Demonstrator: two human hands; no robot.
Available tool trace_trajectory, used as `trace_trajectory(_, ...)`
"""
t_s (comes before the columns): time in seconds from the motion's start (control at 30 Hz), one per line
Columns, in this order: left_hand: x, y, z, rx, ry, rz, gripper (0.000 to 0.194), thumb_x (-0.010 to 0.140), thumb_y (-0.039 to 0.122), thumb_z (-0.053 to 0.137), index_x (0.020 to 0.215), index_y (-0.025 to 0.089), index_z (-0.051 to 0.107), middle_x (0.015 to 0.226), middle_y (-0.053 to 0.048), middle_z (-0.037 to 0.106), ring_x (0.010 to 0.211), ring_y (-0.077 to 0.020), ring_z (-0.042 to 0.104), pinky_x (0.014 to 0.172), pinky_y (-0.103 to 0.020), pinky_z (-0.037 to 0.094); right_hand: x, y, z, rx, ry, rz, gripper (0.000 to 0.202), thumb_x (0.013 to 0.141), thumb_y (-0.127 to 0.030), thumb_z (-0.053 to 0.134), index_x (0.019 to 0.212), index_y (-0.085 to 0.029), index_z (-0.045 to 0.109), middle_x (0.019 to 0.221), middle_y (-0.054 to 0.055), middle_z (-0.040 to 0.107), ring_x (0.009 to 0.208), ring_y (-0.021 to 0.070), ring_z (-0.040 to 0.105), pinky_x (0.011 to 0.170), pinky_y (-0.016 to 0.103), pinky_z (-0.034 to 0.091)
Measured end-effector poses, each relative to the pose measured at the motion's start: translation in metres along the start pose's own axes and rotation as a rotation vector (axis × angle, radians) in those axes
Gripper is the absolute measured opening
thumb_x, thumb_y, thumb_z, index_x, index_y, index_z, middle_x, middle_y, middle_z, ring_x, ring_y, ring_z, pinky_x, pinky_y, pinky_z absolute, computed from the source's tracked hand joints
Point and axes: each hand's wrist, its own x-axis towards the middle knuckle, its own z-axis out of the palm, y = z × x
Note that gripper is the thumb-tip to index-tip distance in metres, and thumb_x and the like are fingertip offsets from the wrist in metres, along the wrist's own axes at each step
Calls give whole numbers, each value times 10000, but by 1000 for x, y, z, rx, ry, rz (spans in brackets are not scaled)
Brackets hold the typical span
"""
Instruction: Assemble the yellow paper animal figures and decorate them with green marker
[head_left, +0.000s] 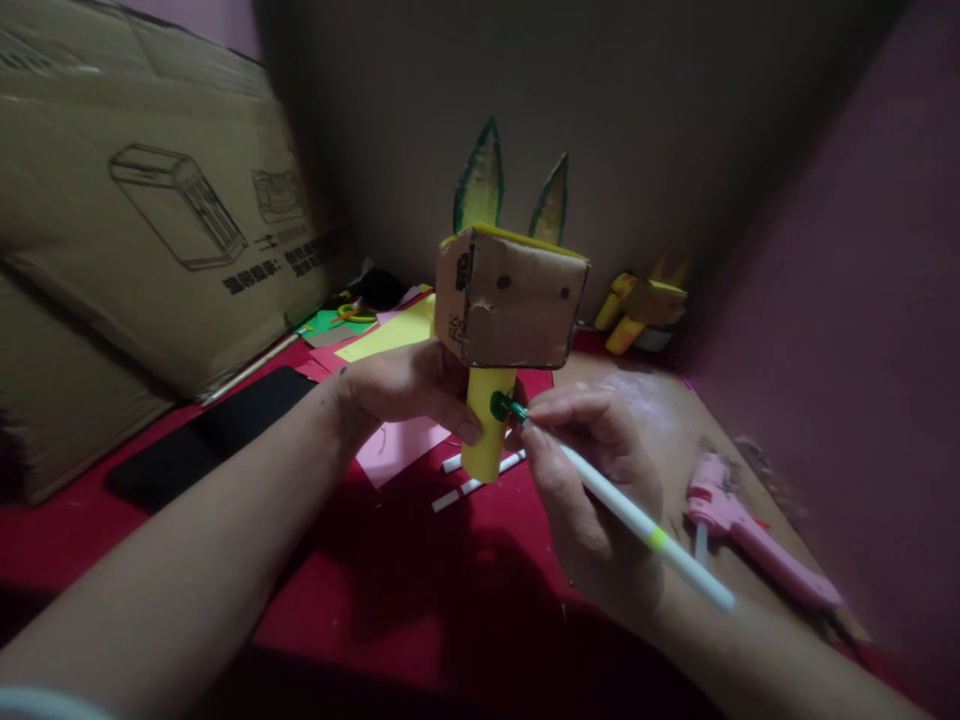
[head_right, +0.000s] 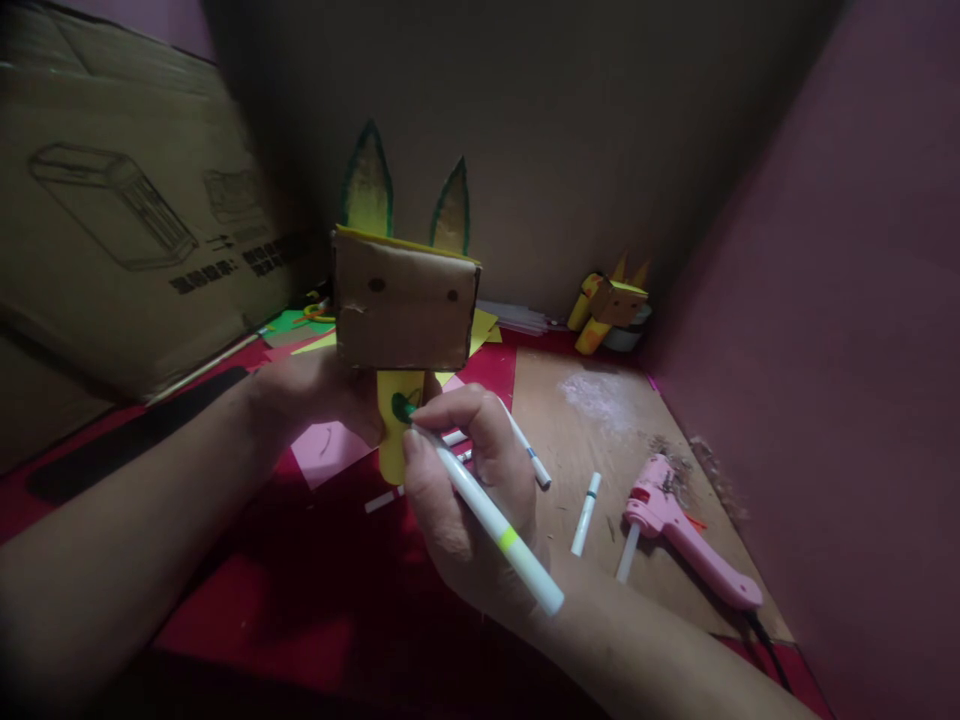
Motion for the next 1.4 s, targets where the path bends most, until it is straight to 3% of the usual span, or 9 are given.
trace_trajectory(0.23,2,3,0,14,20,-49,346,618,46,835,938,58,703,839,-52,763,876,-243,735,805,-324,578,0,0,1,-10,11,-5,109,861,-138,600,913,-233,592,837,0,590,731,134,581,503,239,419)
trace_trajectory(0.73,1,4,0,24,14,-28,349,631,72,844,953,70,713,885,-75,782,867,-208,728,819,-308,577,0,-1,1,31,46,-19,111,837,-130,584,884,-230,592,827,-3,569,707,125,548,479,232,380)
trace_trajectory(0.9,2,4,1,24,1,-3,313,640,112,862,917,65,724,848,-71,782,834,-190,730,721,-234,567,-1,0,0,25,35,-9,102,853,-139,592,892,-234,589,821,-8,571,695,121,551,485,233,384)
trace_trajectory(1.4,1,2,0,25,32,-37,326,629,36,824,935,69,717,883,-73,779,837,-192,721,743,-264,567,0,-1,-1,0,4,-5,114,865,-138,596,928,-232,583,859,-4,582,710,114,567,466,217,389)
